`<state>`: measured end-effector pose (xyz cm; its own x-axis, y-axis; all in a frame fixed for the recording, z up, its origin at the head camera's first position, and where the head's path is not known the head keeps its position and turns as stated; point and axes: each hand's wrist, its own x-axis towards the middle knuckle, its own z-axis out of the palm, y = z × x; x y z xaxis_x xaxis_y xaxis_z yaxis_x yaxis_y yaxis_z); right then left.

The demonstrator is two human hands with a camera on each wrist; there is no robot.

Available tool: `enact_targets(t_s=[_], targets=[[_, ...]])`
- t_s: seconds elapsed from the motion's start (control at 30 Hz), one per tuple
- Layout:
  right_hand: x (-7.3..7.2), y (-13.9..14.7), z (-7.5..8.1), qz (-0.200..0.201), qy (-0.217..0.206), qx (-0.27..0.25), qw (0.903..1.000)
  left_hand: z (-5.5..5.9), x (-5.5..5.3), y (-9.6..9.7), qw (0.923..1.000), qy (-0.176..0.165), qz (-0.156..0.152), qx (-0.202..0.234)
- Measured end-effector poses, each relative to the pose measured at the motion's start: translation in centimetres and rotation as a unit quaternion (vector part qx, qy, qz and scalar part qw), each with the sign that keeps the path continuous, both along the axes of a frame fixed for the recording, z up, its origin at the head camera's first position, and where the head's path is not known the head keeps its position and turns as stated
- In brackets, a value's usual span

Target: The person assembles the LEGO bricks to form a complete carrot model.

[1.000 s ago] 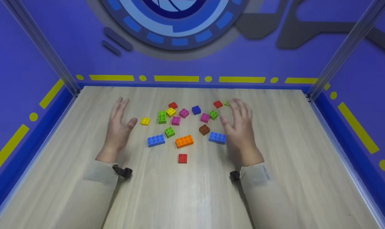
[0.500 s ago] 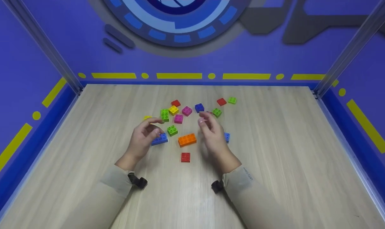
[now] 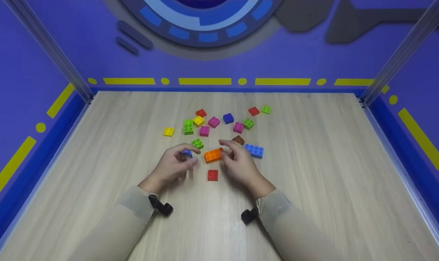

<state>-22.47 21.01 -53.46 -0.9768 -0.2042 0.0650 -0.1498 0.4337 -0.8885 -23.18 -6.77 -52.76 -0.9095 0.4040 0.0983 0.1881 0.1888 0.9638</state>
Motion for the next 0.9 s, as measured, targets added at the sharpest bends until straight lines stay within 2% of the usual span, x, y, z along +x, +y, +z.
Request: enact_targets(t_s=[0.2, 0.37, 0.47, 0.7, 0.9], targets=[[0.5, 0.0, -0.4, 0.01, 0.0, 0.108, 0.9941, -0.6, 0.6, 0.5, 0.9971, -0.022, -0.044, -0.058], [0.2, -0.3, 0.0, 0.011, 0.022, 0.157, 0.9872, -0.4, 0.7, 0.5, 0.9955, -0.039, -0.042, -0.076], [0.1, -0.5, 0.1, 0.002, 0.017, 0.175, 0.9845, -0.4, 0.8, 0.4, 0.9927, -0.043, -0.047, -0.102], [-0.2, -0.5, -0.2, -0.017, 0.008, 0.167, 0.9858, -0.2, 1.0, 1.0, 0.9807, 0.026, -0.073, -0.18], [-0.1, -0.2, -0.4, -0.032, 0.011, 0.145, 0.9889, 0.1, 0.9, 1.1, 0.9734, 0.041, -0.079, -0.211]])
